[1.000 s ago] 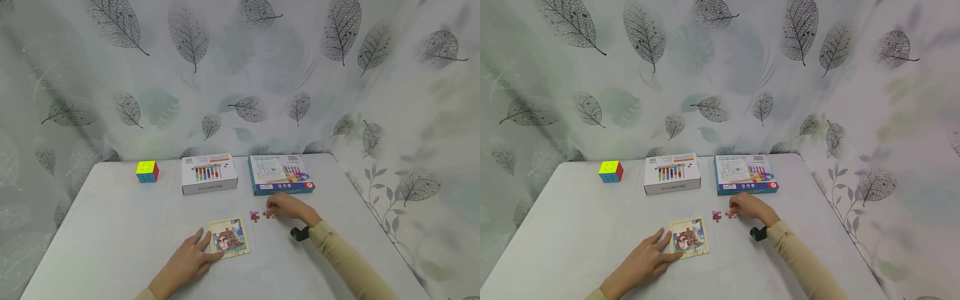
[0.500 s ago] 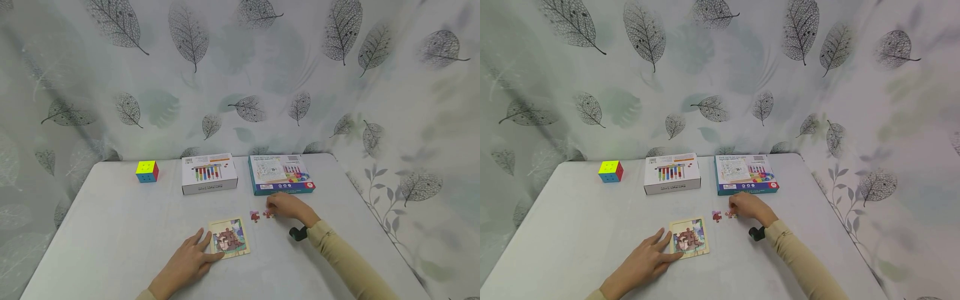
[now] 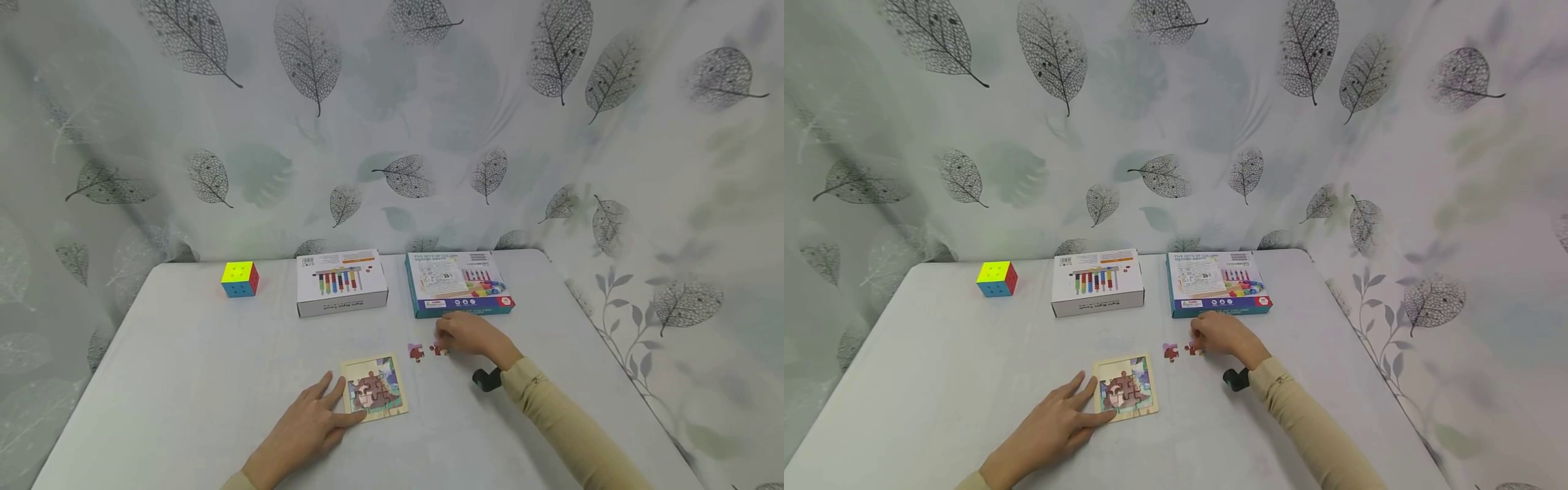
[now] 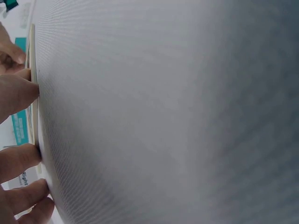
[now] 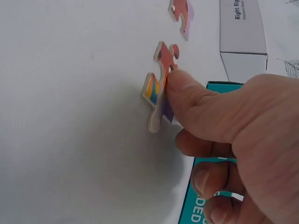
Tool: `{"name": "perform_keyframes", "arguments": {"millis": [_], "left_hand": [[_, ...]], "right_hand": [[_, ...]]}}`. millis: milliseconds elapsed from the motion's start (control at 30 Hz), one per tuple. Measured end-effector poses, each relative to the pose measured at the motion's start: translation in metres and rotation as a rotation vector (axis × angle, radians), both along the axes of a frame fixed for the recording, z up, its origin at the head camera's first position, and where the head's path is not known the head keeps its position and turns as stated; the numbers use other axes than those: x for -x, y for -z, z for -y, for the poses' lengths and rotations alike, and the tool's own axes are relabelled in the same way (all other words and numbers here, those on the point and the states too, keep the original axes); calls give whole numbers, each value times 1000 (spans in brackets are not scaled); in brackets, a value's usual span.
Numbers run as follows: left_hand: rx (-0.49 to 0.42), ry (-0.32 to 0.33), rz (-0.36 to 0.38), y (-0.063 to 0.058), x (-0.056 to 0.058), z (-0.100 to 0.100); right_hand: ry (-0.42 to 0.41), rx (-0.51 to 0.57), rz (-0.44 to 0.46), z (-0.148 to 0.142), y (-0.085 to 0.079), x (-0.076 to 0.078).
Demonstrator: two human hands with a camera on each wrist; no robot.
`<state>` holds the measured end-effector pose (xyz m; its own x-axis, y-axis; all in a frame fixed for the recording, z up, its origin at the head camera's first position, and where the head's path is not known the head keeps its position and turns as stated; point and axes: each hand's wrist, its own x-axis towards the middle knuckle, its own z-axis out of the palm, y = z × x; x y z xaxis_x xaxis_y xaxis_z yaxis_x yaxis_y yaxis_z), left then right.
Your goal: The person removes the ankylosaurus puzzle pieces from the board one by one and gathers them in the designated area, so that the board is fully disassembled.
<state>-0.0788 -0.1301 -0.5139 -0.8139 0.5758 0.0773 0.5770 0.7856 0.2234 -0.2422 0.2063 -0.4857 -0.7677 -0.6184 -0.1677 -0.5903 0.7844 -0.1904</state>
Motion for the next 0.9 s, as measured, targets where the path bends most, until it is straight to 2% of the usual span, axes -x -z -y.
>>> {"name": "perform_keyframes", "arguments": {"millis": [133, 267, 567, 900], "left_hand": [[-3, 0, -6, -1, 0, 1], [-11, 6, -33, -1, 0, 2], [-12, 12, -25, 1, 0, 1], [10, 6, -12, -2, 0, 0]], "right_hand": [[-26, -6, -19, 7, -4, -4], [-88, 15, -30, 18, -10, -10], [-119, 30, 63, 44, -24, -16], [-299, -48, 56, 76, -20, -20]]}}
